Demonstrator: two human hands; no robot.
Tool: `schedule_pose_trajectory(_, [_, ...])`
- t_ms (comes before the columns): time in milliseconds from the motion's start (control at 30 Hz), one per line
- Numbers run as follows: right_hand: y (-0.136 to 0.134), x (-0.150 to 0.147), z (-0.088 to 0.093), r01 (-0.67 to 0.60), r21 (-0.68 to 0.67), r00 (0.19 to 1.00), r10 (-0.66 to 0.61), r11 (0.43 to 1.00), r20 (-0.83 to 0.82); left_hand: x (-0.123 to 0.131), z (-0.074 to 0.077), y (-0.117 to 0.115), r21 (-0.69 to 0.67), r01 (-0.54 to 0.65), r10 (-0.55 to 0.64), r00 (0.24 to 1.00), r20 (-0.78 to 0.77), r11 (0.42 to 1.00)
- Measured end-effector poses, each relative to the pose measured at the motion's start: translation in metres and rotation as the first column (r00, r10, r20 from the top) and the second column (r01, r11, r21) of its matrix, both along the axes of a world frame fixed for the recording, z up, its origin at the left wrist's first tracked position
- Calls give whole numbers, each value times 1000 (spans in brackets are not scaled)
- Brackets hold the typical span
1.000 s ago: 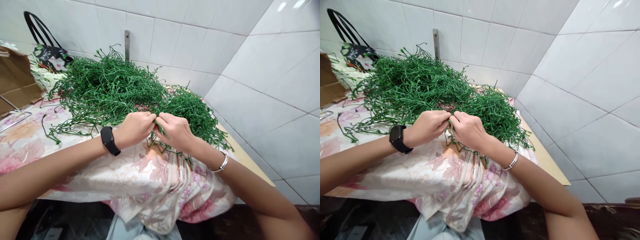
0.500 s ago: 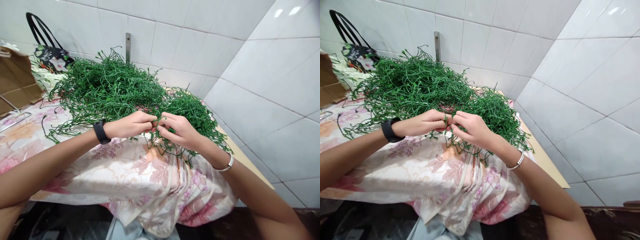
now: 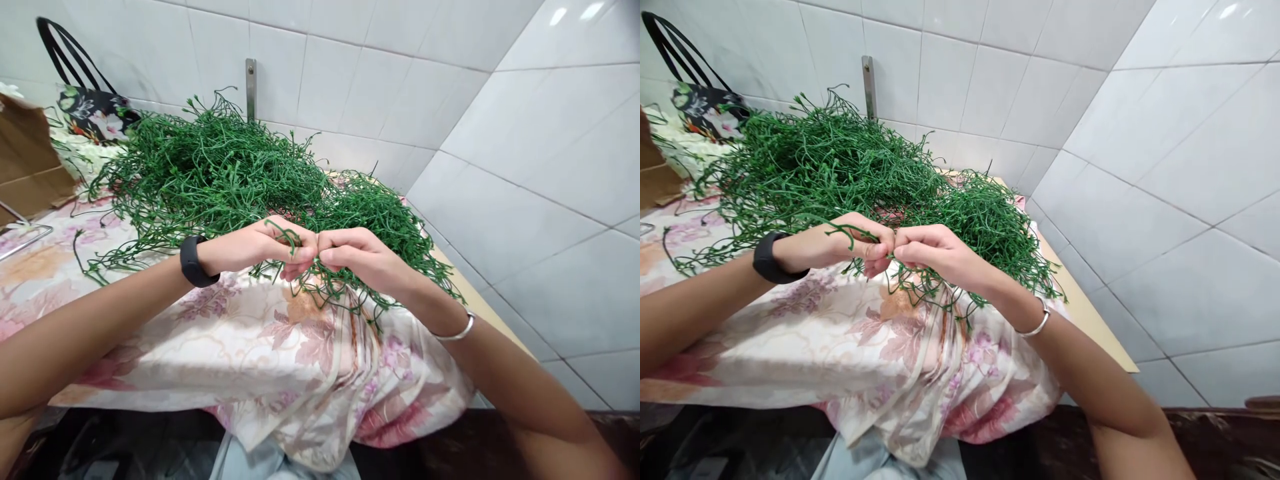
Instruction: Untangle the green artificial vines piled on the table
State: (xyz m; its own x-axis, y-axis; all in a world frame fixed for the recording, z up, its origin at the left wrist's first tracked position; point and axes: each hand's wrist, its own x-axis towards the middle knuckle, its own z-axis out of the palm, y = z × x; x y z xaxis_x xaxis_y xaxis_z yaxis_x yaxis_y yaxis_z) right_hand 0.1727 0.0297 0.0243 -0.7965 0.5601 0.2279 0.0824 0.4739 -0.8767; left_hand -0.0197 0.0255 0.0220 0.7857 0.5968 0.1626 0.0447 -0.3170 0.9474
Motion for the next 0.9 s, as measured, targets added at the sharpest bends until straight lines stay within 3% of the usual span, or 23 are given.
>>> schedule_pose_trajectory(100, [0,-5,-4,-41,-320,985,-16,947,-173,5,-2,-5,-94,14,0,989,148,995])
schedule_pose_trajectory(233, [-1,-8,-5,-129,-484,943,-43,865,-329,8,-5,-3,-140,16,33,939,343,990])
schedule_pose_trajectory(300, [-3,-7,1,-193,-480,916,-18,856,-400,4,-3,2,-161,-28,100,881,463,987])
schedule_pose_trajectory(367, [-5,-3,8,-176,-428,902,-28,886,-430,-2,0,10,-183,-112,195,817,542,977])
schedule_pose_trajectory(467, [-1,5,17,78,-283,900,-190,956,-393,-10,6,18,-205,-222,298,803,516,953])
schedule_pose_trajectory(533, [9,12,18,305,-142,877,-336,942,-344,-10,6,20,-217,-273,343,832,435,937])
schedule_pose_trajectory(600, [23,19,15,511,60,829,-474,857,-298,-8,5,19,-236,-298,370,849,377,925])
schedule_pose_trajectory(633, [30,22,12,596,186,793,-537,781,-286,-7,3,19,-250,-301,378,850,367,920])
schedule_pose_trajectory(700, [42,26,6,690,440,715,-636,575,-291,-5,0,19,-279,-302,392,842,370,912])
schedule_pose_trajectory(767, [48,28,0,682,630,651,-700,371,-293,-4,-2,20,-306,-307,410,833,372,901])
schedule_pose_trajectory(800, [49,28,-2,653,697,628,-726,297,-279,-5,-3,21,-315,-313,418,833,361,896])
schedule_pose_trajectory(900, [48,25,-6,550,813,585,-783,190,-213,-5,-6,24,-310,-325,418,853,311,894])
